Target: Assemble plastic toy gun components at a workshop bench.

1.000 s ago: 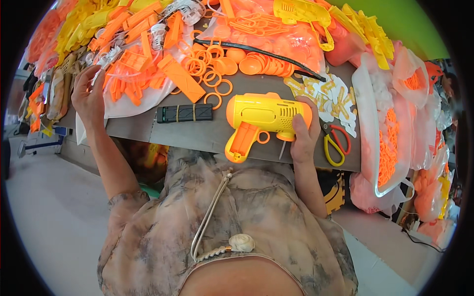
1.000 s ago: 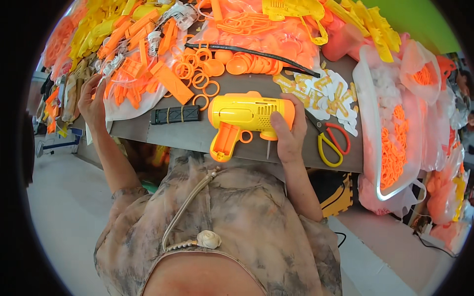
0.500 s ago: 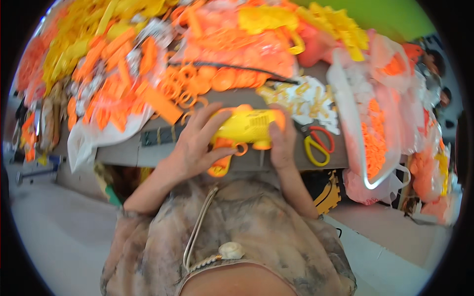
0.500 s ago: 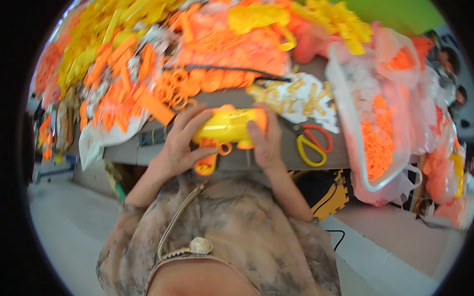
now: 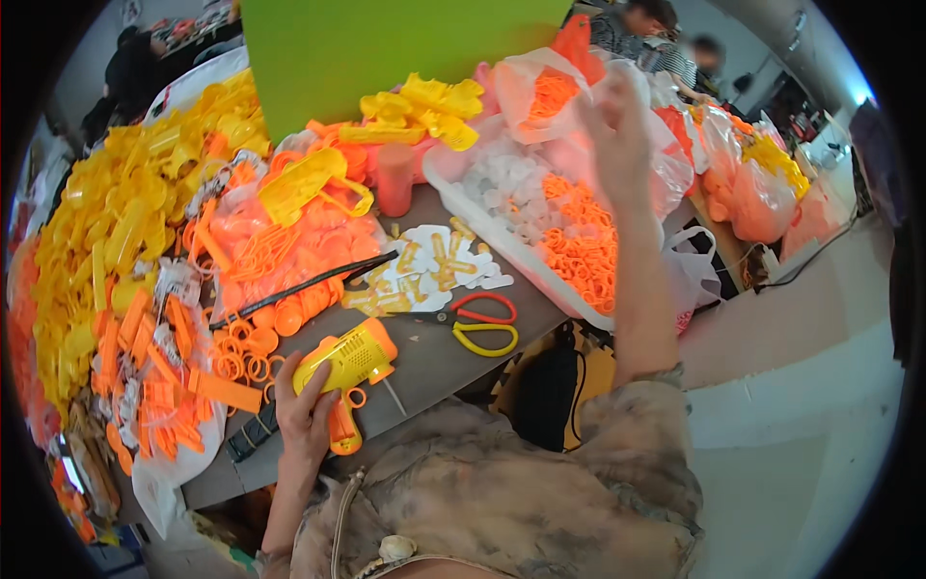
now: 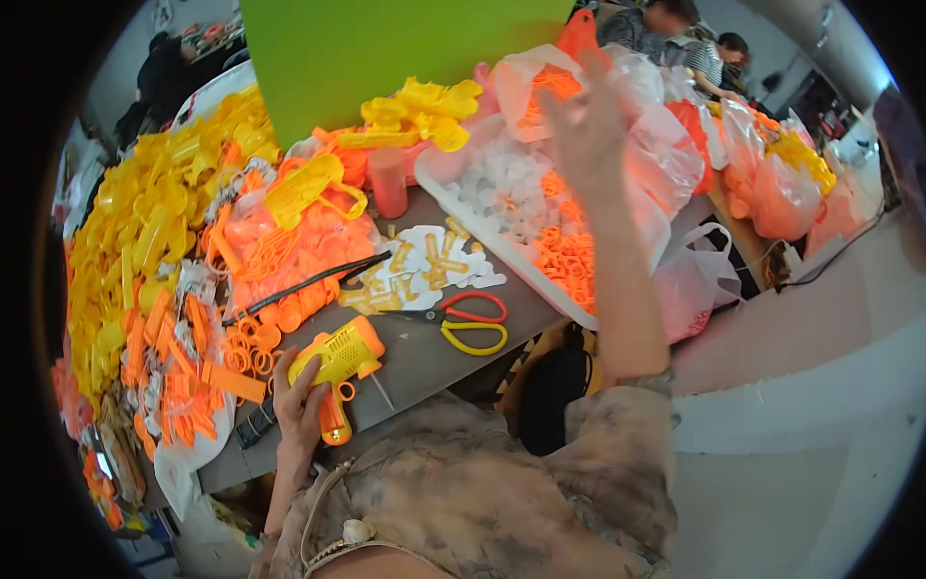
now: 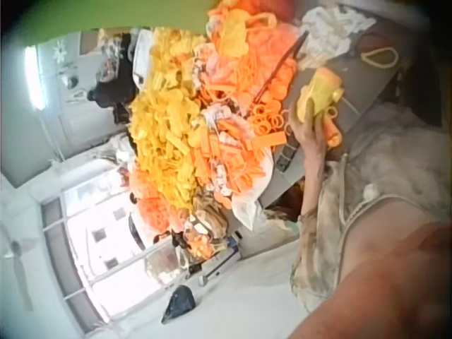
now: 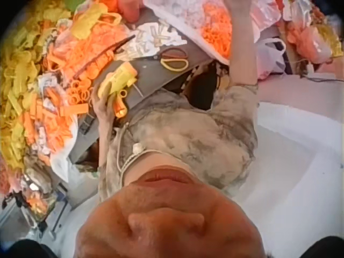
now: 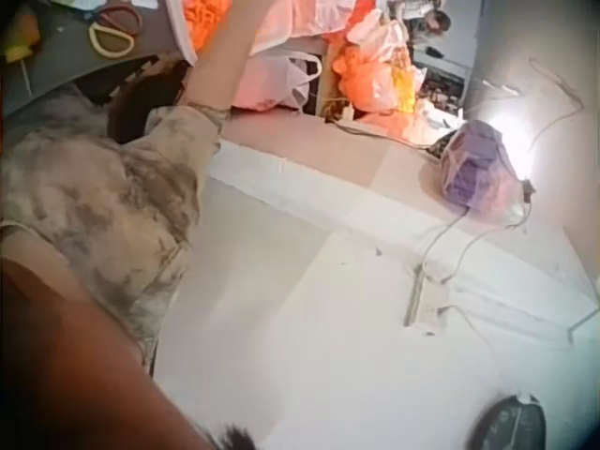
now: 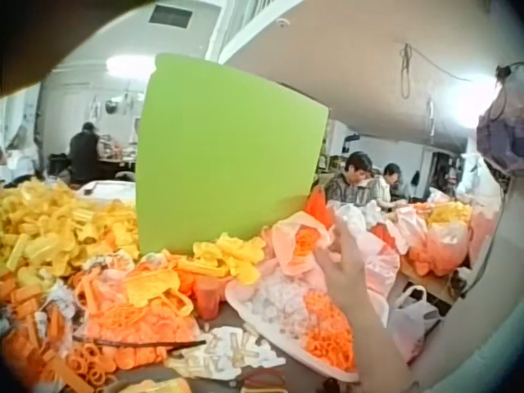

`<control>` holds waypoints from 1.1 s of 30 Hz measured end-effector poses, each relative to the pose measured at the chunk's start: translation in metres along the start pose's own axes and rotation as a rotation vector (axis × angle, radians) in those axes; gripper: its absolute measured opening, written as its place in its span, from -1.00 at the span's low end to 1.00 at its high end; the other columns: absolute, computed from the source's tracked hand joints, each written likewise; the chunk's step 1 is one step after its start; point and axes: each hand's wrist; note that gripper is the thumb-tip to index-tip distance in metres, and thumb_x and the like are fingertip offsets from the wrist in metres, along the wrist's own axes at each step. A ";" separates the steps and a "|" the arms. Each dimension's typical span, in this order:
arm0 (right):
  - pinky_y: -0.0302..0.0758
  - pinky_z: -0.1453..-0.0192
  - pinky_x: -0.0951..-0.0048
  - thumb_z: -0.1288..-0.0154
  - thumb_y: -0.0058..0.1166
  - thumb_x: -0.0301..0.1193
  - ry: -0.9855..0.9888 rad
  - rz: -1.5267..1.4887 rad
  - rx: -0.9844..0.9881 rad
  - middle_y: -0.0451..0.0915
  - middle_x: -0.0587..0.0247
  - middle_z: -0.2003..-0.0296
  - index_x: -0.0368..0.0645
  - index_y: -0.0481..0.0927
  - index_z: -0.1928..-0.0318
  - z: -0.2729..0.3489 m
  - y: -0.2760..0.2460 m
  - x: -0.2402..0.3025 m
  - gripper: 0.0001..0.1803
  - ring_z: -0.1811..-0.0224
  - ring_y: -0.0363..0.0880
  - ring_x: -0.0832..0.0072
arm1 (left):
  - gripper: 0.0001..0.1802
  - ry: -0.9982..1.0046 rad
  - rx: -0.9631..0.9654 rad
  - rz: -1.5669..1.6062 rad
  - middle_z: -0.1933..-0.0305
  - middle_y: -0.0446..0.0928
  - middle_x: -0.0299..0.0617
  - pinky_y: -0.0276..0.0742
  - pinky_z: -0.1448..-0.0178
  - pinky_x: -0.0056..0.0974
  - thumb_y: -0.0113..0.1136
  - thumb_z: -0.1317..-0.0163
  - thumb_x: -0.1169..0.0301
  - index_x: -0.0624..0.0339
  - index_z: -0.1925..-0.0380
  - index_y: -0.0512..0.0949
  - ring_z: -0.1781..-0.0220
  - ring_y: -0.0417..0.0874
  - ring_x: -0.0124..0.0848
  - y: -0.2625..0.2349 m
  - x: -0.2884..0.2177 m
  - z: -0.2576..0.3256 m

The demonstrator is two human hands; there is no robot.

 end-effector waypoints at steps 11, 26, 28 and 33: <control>0.45 0.03 0.50 -0.24 0.17 -0.40 -0.076 -0.074 -0.095 0.52 0.18 0.04 -0.22 0.43 -0.16 -0.005 -0.020 -0.026 -0.52 0.07 0.49 0.50 | -0.60 0.157 0.000 -0.182 -0.21 0.33 0.14 0.32 -0.23 -0.06 0.23 -0.04 0.53 -0.04 0.07 0.65 -0.20 0.38 0.04 0.002 0.001 -0.011; 0.43 -0.04 0.32 -0.15 0.17 -0.50 -0.188 -0.264 0.826 0.54 0.08 0.14 -0.26 0.52 0.12 0.197 0.113 0.065 -0.74 0.06 0.50 0.18 | -0.21 -0.051 -0.049 0.033 -0.16 0.35 0.17 0.40 -0.18 -0.11 0.37 -0.02 0.42 0.38 -0.25 0.23 -0.17 0.42 0.03 0.003 0.003 -0.003; 0.37 -0.14 0.26 -0.10 0.22 -0.44 -0.223 -0.226 0.843 0.50 0.07 0.04 -0.24 0.51 0.05 0.194 0.117 0.071 -0.63 -0.06 0.44 0.15 | -0.17 -0.094 -0.044 0.071 -0.15 0.35 0.19 0.41 -0.18 -0.10 0.39 -0.02 0.39 0.38 -0.26 0.20 -0.17 0.42 0.04 0.004 0.005 -0.004; 0.24 -0.26 0.14 -0.04 0.26 -0.34 -0.480 -0.169 0.959 0.40 0.09 -0.11 -0.17 0.44 -0.10 0.201 0.116 0.092 -0.43 -0.18 0.33 0.13 | -0.23 -0.061 -0.058 0.085 -0.14 0.34 0.16 0.43 -0.14 -0.10 0.39 -0.01 0.40 0.37 -0.22 0.24 -0.14 0.43 0.02 0.004 0.008 -0.007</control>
Point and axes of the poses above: each hand's wrist, its own z-axis away from the middle knuckle, its own y-axis out of the palm, x = y × z
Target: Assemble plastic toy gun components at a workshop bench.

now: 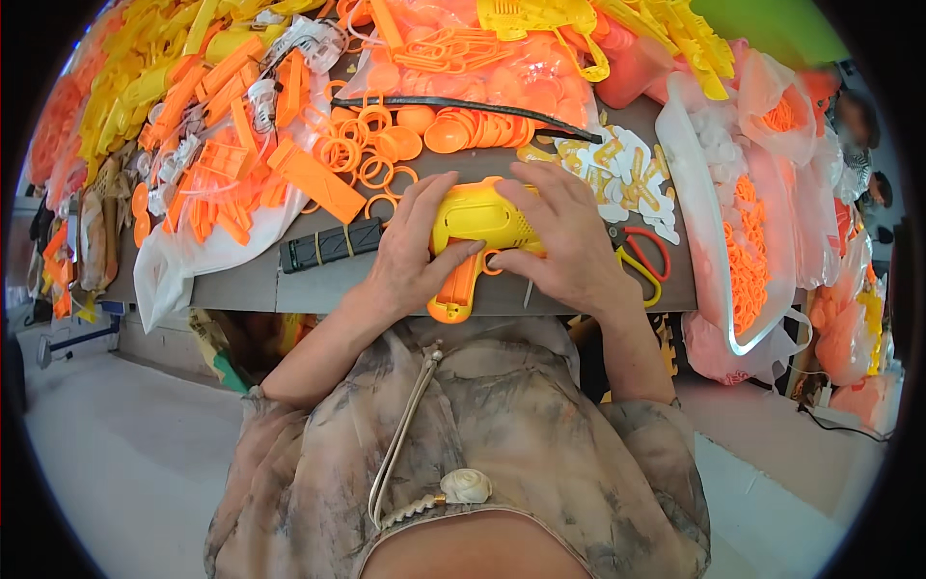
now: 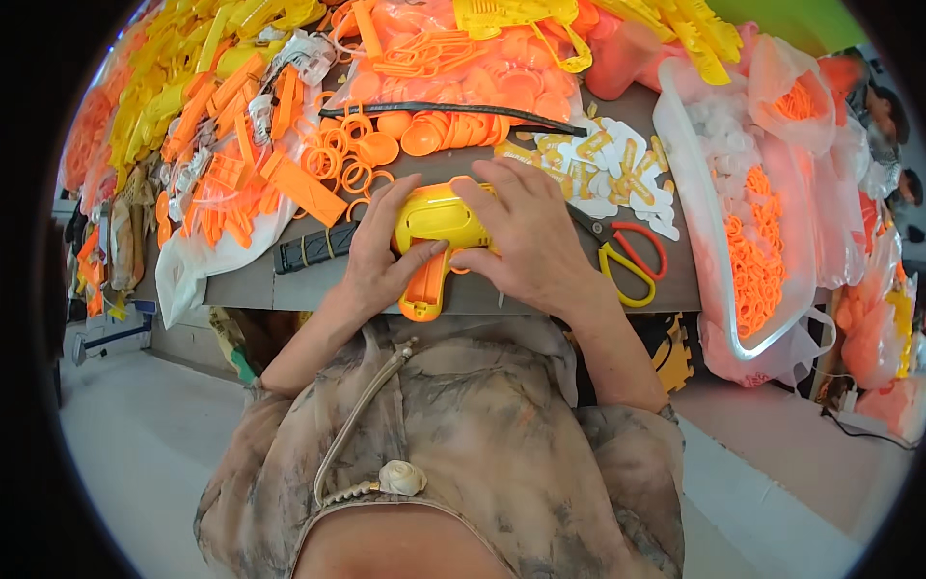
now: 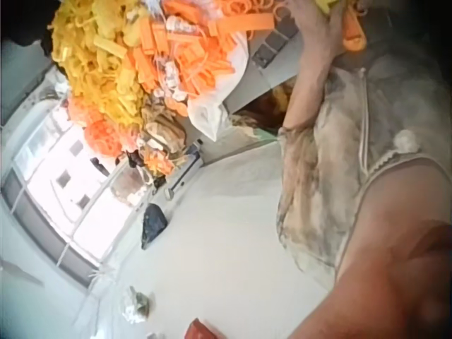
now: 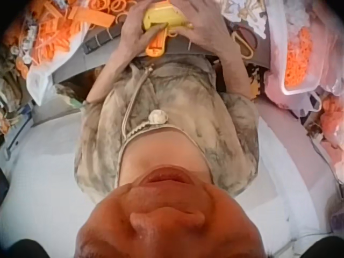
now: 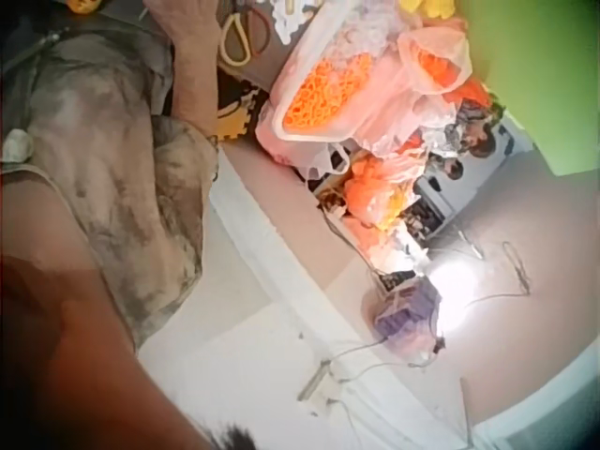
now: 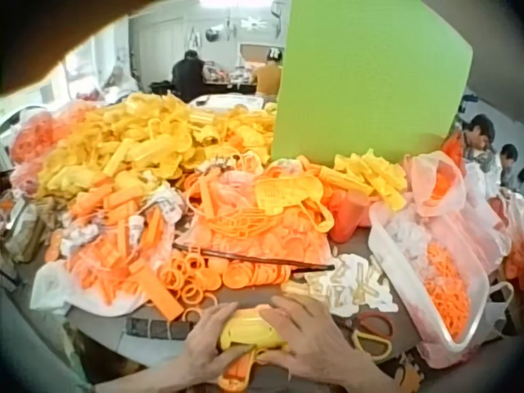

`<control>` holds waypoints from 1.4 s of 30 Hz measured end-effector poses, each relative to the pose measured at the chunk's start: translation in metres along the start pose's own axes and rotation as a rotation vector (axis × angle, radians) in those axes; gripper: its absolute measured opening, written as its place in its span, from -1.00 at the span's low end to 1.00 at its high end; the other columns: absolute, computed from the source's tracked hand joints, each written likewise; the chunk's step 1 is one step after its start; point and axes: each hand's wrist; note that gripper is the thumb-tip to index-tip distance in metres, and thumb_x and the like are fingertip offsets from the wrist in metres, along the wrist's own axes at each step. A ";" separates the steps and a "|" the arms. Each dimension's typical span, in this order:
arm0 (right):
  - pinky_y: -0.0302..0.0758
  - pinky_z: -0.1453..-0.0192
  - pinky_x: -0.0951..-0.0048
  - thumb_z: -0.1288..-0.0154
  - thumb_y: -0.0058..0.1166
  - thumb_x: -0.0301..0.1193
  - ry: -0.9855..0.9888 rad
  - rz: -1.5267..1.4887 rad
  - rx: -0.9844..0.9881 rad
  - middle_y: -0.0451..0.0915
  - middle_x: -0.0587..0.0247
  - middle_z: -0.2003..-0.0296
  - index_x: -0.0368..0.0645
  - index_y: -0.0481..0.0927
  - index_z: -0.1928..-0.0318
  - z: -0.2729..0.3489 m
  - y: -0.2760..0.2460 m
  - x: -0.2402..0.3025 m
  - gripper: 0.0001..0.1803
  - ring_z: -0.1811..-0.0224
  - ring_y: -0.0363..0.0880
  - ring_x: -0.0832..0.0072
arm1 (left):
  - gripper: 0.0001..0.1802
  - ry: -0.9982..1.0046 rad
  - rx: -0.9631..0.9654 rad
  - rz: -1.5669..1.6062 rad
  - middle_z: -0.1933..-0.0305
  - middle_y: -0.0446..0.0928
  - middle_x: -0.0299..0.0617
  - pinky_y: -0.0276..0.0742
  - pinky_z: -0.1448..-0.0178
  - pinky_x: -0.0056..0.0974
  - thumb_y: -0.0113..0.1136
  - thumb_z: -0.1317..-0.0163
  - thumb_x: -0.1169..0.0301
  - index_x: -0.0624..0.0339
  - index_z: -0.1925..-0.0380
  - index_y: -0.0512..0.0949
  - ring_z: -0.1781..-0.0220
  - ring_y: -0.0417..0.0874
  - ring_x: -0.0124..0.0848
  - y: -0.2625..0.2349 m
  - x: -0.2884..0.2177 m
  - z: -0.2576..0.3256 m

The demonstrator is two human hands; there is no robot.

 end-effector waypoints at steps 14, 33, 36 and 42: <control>0.27 -0.27 0.15 -0.06 0.25 -0.29 0.022 0.084 0.072 0.39 0.08 -0.13 -0.13 0.46 -0.12 0.013 0.005 -0.007 -0.43 -0.21 0.31 0.12 | -0.36 0.023 0.016 0.068 -0.09 0.32 0.15 0.44 -0.11 -0.09 0.35 -0.04 0.38 0.34 -0.10 0.31 -0.07 0.44 0.05 0.002 0.000 0.004; 0.50 0.11 0.21 -0.25 0.06 -0.31 -0.060 0.233 -0.115 0.56 0.11 0.24 -0.24 0.55 0.21 -0.179 0.050 -0.056 -0.76 0.19 0.59 0.19 | -0.35 0.032 0.022 0.082 -0.07 0.32 0.11 0.46 -0.09 -0.10 0.36 -0.04 0.36 0.29 -0.11 0.31 -0.05 0.45 0.01 -0.001 0.004 0.002; 0.51 0.12 0.16 -0.24 0.08 -0.29 0.160 0.422 0.030 0.55 0.07 0.23 -0.24 0.53 0.22 -0.192 0.062 -0.055 -0.75 0.16 0.59 0.15 | -0.35 0.027 0.024 0.087 -0.08 0.31 0.10 0.46 -0.10 -0.10 0.37 -0.04 0.35 0.29 -0.11 0.31 -0.06 0.45 0.01 0.000 0.003 0.003; 0.51 0.14 0.15 -0.23 0.06 -0.30 0.218 0.407 0.062 0.60 -0.04 0.28 -0.24 0.51 0.26 -0.195 0.058 -0.060 -0.77 0.20 0.60 0.08 | -0.33 0.008 0.024 0.101 -0.11 0.30 0.10 0.45 -0.13 -0.10 0.36 -0.05 0.33 0.28 -0.13 0.29 -0.08 0.44 0.01 0.001 0.001 0.005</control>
Point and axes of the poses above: each hand's wrist, its own z-axis away from the middle knuckle, its own y-axis out of the palm, x = y × z
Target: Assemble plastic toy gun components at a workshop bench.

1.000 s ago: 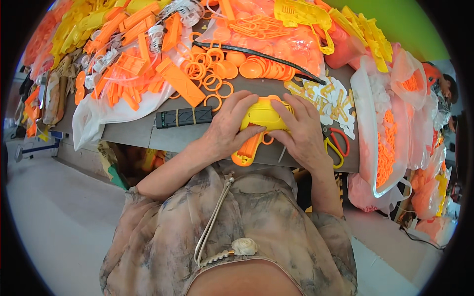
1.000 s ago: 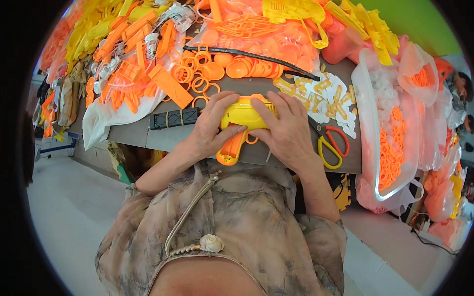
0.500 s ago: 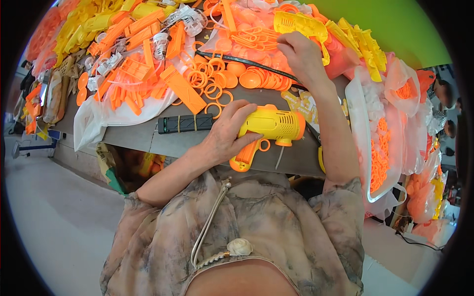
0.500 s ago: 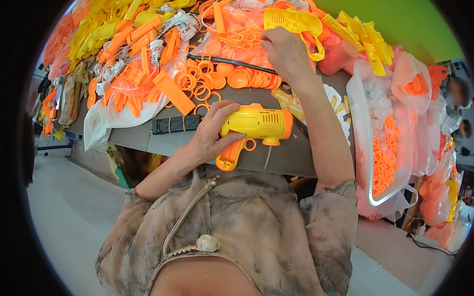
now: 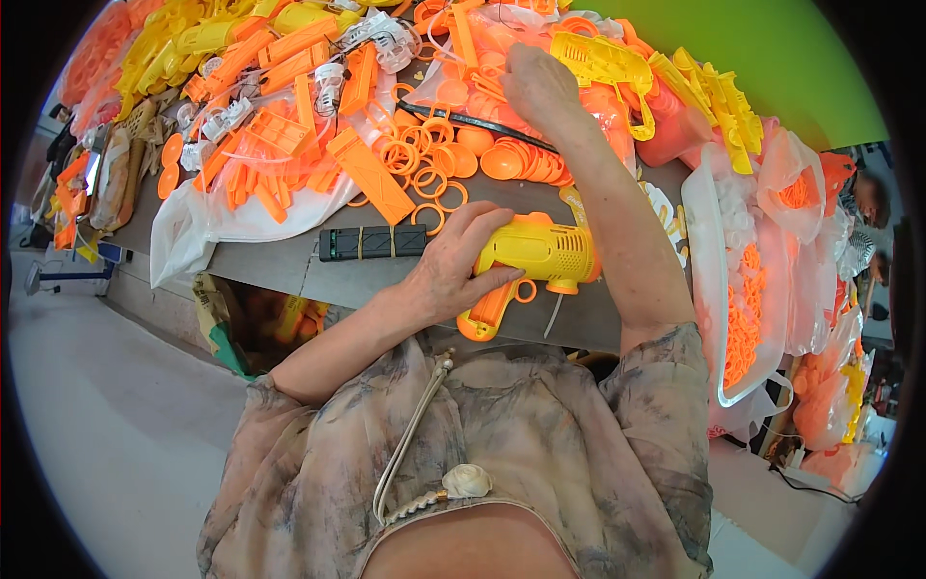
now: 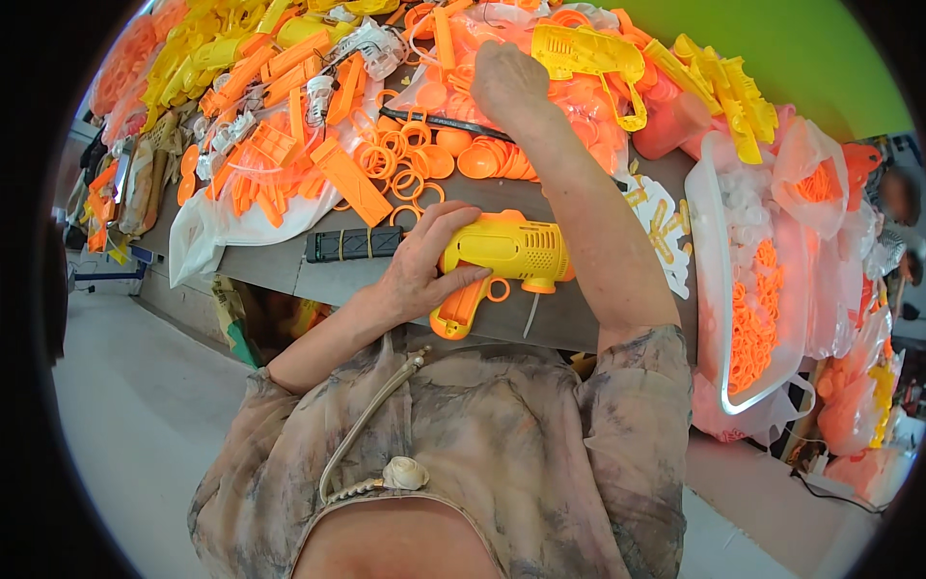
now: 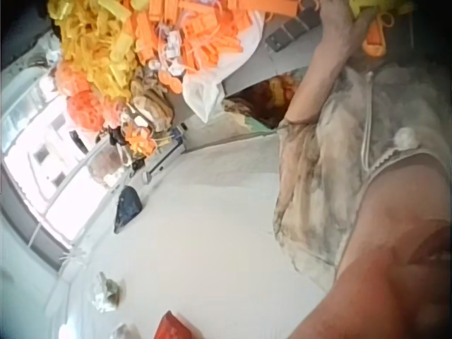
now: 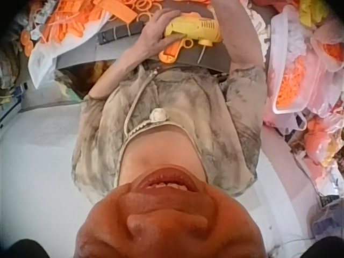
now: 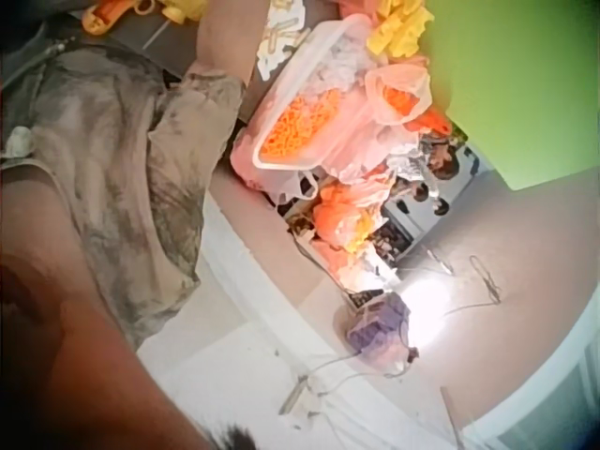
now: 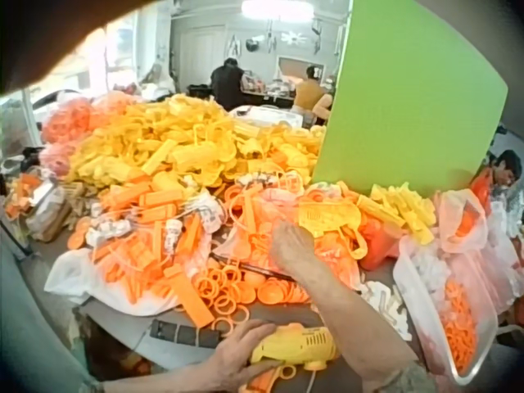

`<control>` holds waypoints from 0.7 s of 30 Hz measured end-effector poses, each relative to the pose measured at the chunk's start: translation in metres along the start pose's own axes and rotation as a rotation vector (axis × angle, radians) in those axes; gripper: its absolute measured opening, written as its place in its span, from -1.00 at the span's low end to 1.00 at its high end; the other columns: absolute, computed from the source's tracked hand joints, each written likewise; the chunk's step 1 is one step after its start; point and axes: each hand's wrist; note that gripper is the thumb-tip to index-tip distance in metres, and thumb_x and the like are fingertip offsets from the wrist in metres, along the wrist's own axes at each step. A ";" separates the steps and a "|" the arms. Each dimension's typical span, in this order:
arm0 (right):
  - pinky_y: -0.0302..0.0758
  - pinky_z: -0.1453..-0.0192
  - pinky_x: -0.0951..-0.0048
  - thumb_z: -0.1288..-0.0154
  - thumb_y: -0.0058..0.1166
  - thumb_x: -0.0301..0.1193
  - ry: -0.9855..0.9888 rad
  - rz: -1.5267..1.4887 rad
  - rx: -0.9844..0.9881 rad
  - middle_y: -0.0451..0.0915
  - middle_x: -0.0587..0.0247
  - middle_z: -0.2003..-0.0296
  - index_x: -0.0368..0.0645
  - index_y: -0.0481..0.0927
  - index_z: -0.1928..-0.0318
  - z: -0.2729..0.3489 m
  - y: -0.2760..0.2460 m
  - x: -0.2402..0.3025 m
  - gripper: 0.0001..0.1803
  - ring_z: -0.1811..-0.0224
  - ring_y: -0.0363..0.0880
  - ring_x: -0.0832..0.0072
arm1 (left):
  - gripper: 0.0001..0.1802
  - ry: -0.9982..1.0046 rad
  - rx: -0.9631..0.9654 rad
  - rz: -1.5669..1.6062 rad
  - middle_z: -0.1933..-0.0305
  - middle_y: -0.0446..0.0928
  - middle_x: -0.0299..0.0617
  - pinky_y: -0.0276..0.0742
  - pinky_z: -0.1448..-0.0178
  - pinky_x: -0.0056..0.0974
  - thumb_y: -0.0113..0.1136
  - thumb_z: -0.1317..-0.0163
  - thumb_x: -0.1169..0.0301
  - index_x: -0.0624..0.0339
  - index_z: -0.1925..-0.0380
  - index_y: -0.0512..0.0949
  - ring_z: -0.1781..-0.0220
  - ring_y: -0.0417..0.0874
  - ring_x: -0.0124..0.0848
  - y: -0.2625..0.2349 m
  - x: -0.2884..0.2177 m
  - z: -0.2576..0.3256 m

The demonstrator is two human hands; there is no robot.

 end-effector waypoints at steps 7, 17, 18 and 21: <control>0.47 0.24 0.24 -0.16 0.07 -0.39 -0.112 -0.141 -0.160 0.58 0.00 0.44 -0.23 0.52 0.32 0.037 -0.053 -0.021 -0.85 0.34 0.57 0.14 | -0.34 -0.133 0.055 0.230 -0.10 0.32 0.05 0.35 -0.20 -0.15 0.31 -0.11 0.31 0.28 -0.16 0.26 -0.14 0.41 -0.08 -0.005 0.006 -0.001; 0.41 0.31 0.43 -0.16 0.11 -0.53 -0.133 -0.563 0.100 0.45 0.19 0.44 -0.24 0.53 0.32 0.176 -0.067 0.006 -0.93 0.40 0.48 0.36 | -0.35 -0.172 0.071 0.270 -0.11 0.32 0.05 0.33 -0.22 -0.16 0.32 -0.13 0.24 0.28 -0.14 0.28 -0.16 0.38 -0.08 -0.003 0.007 -0.001; 0.41 0.31 0.43 -0.16 0.11 -0.53 -0.128 -0.564 0.101 0.45 0.19 0.44 -0.24 0.53 0.32 0.178 -0.065 0.008 -0.93 0.40 0.48 0.36 | -0.35 -0.165 0.074 0.244 -0.11 0.32 0.05 0.33 -0.23 -0.15 0.32 -0.13 0.24 0.27 -0.14 0.28 -0.16 0.38 -0.08 -0.004 0.006 -0.001; 0.42 0.30 0.37 -0.17 0.10 -0.52 -0.115 -0.528 0.078 0.44 0.17 0.40 -0.22 0.51 0.30 0.181 -0.061 0.014 -0.92 0.40 0.49 0.28 | -0.40 -0.152 0.103 0.211 -0.06 0.31 -0.12 0.34 -0.18 -0.27 0.26 -0.20 0.40 0.23 -0.19 0.23 -0.10 0.39 -0.33 -0.004 0.005 0.000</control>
Point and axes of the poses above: each hand's wrist, its own z-axis away from the middle knuckle, its own y-axis out of the palm, x = y × z
